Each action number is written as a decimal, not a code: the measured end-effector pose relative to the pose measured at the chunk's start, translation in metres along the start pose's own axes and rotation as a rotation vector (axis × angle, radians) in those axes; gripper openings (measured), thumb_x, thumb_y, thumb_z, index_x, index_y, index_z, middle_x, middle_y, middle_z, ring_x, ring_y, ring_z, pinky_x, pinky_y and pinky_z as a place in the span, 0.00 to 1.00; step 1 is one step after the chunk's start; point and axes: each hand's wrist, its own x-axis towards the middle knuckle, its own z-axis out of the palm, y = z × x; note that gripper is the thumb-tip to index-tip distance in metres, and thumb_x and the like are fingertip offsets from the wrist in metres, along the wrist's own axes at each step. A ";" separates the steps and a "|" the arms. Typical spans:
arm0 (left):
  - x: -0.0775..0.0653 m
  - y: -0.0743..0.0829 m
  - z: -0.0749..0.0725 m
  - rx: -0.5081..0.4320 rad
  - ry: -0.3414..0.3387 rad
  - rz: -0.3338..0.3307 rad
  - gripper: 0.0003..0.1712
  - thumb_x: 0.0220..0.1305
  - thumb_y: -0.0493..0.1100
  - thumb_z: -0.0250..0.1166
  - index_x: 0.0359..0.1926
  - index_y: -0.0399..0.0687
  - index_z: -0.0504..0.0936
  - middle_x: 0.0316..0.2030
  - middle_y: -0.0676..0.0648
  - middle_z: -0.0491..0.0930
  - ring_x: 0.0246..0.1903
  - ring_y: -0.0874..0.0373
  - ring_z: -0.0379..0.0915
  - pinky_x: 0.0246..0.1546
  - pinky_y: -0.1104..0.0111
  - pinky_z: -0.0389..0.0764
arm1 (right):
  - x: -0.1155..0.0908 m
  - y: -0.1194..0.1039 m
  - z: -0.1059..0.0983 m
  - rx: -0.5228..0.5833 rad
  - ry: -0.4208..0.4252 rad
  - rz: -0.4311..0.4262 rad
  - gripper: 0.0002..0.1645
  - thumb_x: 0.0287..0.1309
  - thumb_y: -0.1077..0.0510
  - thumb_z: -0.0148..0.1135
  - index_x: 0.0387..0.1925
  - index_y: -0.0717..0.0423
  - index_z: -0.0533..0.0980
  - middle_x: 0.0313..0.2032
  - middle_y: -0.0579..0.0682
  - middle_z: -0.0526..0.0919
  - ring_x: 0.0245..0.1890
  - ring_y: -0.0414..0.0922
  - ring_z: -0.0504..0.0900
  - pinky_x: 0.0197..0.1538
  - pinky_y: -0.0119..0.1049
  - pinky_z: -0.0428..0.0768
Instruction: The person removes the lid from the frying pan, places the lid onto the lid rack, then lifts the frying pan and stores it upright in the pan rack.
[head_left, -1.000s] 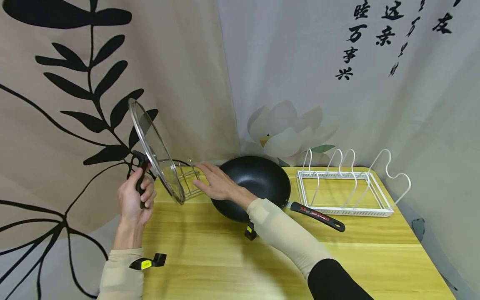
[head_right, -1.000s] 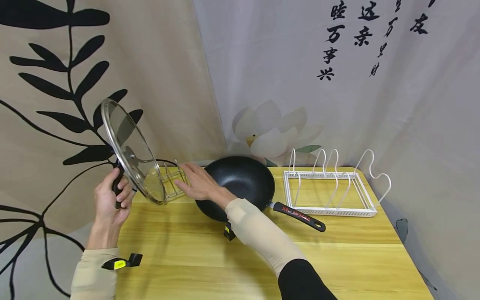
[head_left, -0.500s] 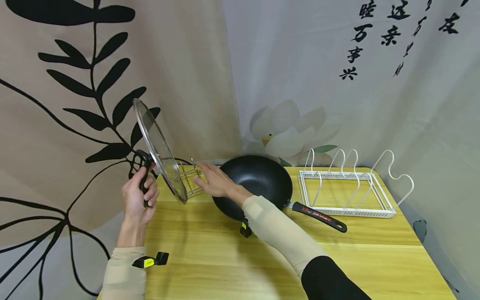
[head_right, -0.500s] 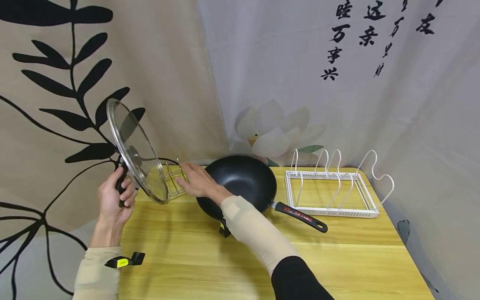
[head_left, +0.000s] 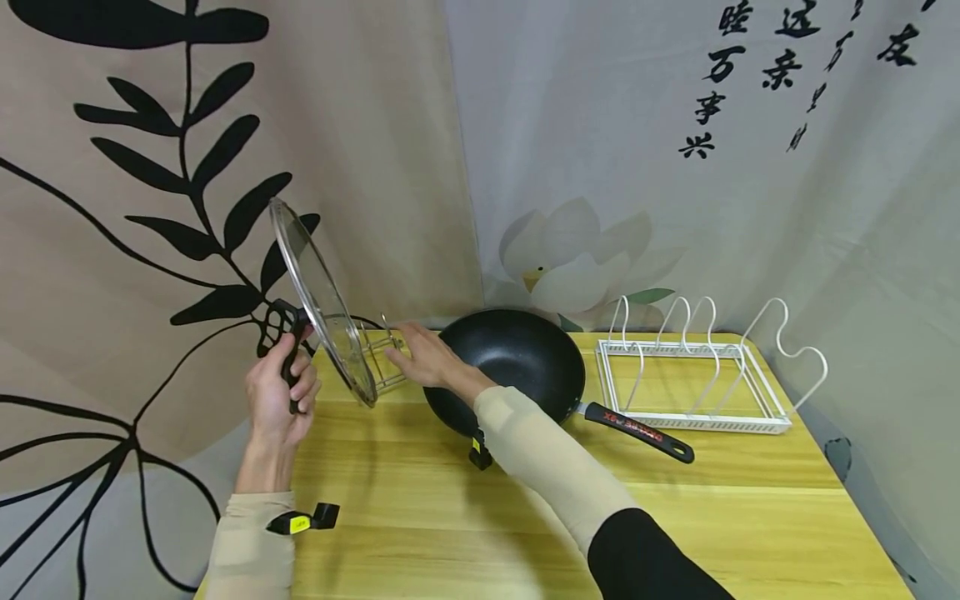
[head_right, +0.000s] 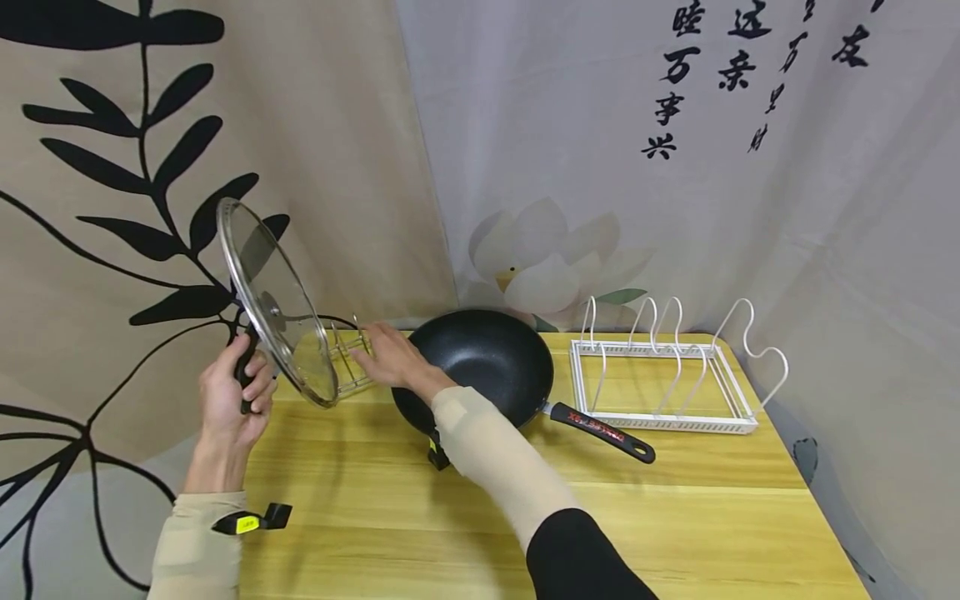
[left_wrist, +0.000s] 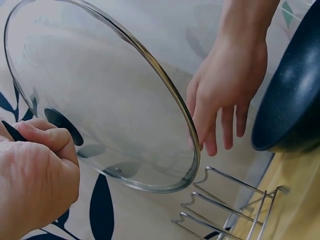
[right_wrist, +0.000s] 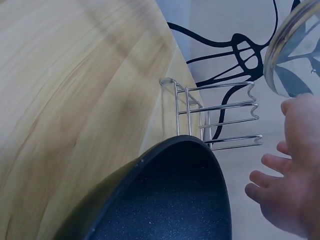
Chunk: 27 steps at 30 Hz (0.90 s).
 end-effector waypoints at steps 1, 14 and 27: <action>0.000 0.000 0.000 -0.006 -0.007 -0.001 0.18 0.91 0.49 0.56 0.57 0.40 0.86 0.21 0.58 0.70 0.09 0.68 0.59 0.07 0.77 0.60 | 0.001 0.000 0.001 0.005 0.001 0.009 0.40 0.91 0.38 0.47 0.90 0.51 0.57 0.89 0.56 0.62 0.88 0.55 0.65 0.89 0.54 0.68; 0.000 -0.002 -0.002 0.030 0.006 -0.014 0.19 0.90 0.51 0.58 0.56 0.42 0.87 0.20 0.58 0.71 0.09 0.69 0.62 0.06 0.78 0.62 | 0.009 0.000 0.010 0.112 0.008 0.074 0.39 0.91 0.40 0.48 0.90 0.49 0.57 0.89 0.55 0.63 0.89 0.54 0.64 0.89 0.55 0.69; -0.001 -0.004 -0.004 0.014 -0.006 -0.025 0.18 0.92 0.50 0.54 0.55 0.43 0.86 0.20 0.58 0.71 0.09 0.69 0.61 0.06 0.77 0.63 | 0.014 -0.006 0.022 0.123 0.007 0.111 0.38 0.92 0.41 0.47 0.90 0.51 0.57 0.88 0.55 0.65 0.87 0.54 0.68 0.87 0.53 0.72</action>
